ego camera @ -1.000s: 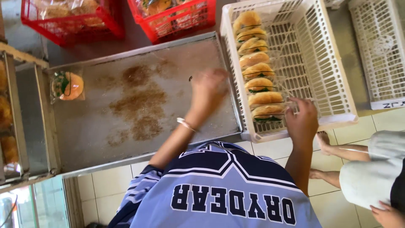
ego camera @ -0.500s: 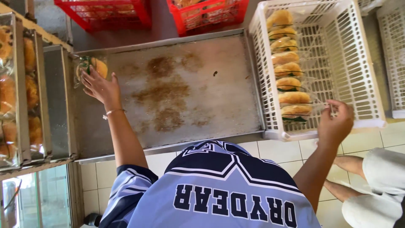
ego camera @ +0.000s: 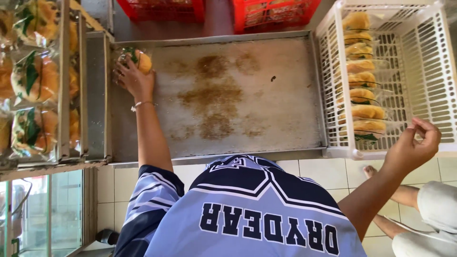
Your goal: The person sorts packaged buns from metal trays into red and white plastic crates by hand, arranging them into stacks.
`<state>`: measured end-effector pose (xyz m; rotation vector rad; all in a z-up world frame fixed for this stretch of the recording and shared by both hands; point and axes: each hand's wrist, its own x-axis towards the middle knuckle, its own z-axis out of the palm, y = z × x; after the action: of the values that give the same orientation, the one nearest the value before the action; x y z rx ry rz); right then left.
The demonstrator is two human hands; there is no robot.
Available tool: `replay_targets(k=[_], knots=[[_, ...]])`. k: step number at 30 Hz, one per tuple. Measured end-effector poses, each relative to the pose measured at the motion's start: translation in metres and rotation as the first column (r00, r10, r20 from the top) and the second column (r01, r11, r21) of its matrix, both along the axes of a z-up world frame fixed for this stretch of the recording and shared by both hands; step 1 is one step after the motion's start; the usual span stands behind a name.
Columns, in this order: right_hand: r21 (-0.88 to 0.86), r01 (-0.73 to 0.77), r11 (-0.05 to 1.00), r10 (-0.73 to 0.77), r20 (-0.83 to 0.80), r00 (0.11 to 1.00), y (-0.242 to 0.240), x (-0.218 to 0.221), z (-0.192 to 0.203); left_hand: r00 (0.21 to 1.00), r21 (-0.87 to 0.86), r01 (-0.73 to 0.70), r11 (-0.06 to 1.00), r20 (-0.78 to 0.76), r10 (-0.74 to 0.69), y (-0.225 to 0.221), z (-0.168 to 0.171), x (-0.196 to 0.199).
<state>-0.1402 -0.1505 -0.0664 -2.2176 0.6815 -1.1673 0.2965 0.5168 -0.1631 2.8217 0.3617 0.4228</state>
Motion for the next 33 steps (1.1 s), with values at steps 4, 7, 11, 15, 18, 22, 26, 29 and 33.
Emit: replay_targets(k=[4, 7, 11, 15, 18, 22, 26, 29, 33], knots=[[0.122, -0.126, 0.985, 0.105, 0.163, 0.981, 0.051, 0.022, 0.019, 0.999, -0.033, -0.032, 0.999, -0.04, 0.031, 0.008, -0.006, 0.011], [0.177, -0.279, 0.944, 0.217, 0.305, 0.927, 0.09, 0.044, 0.03, 0.998, -0.112, -0.043, 0.993, -0.055, 0.037, 0.012, -0.006, 0.016], [0.354, -0.403, 0.844, 0.333, 0.242, 0.911, 0.152, 0.074, 0.048, 0.995, -0.281, -0.047, 0.959, -0.094, 0.022, 0.009, -0.007, 0.014], [0.515, -0.558, 0.65, 0.506, 0.253, 0.824, 0.19, 0.094, 0.029, 0.984, -0.687, -0.009, 0.726, -0.134, -0.114, -0.008, 0.011, -0.008], [0.594, -0.622, 0.51, 0.592, 0.283, 0.755, 0.217, 0.1, 0.015, 0.936, -0.958, -0.03, 0.285, -0.127, -0.328, -0.062, 0.082, -0.068], [0.589, -0.601, 0.54, 0.685, 0.107, 0.721, 0.249, 0.106, 0.005, 0.849, -0.995, -0.054, -0.081, -0.003, -0.529, -0.13, 0.082, -0.121], [0.443, -0.683, 0.582, 0.783, -0.075, 0.618, 0.285, 0.107, 0.035, 0.673, -0.975, -0.172, -0.139, -0.013, -0.74, -0.206, 0.11, -0.186], [0.301, -0.665, 0.683, 0.724, -0.163, 0.67, 0.29, 0.104, 0.033, 0.624, -0.968, -0.185, -0.168, 0.017, -0.781, -0.25, 0.101, -0.222], [0.333, -0.584, 0.74, 0.636, -0.066, 0.769, 0.283, 0.096, 0.023, 0.624, -0.973, 0.079, -0.216, 0.217, -0.75, -0.28, 0.092, -0.251]])
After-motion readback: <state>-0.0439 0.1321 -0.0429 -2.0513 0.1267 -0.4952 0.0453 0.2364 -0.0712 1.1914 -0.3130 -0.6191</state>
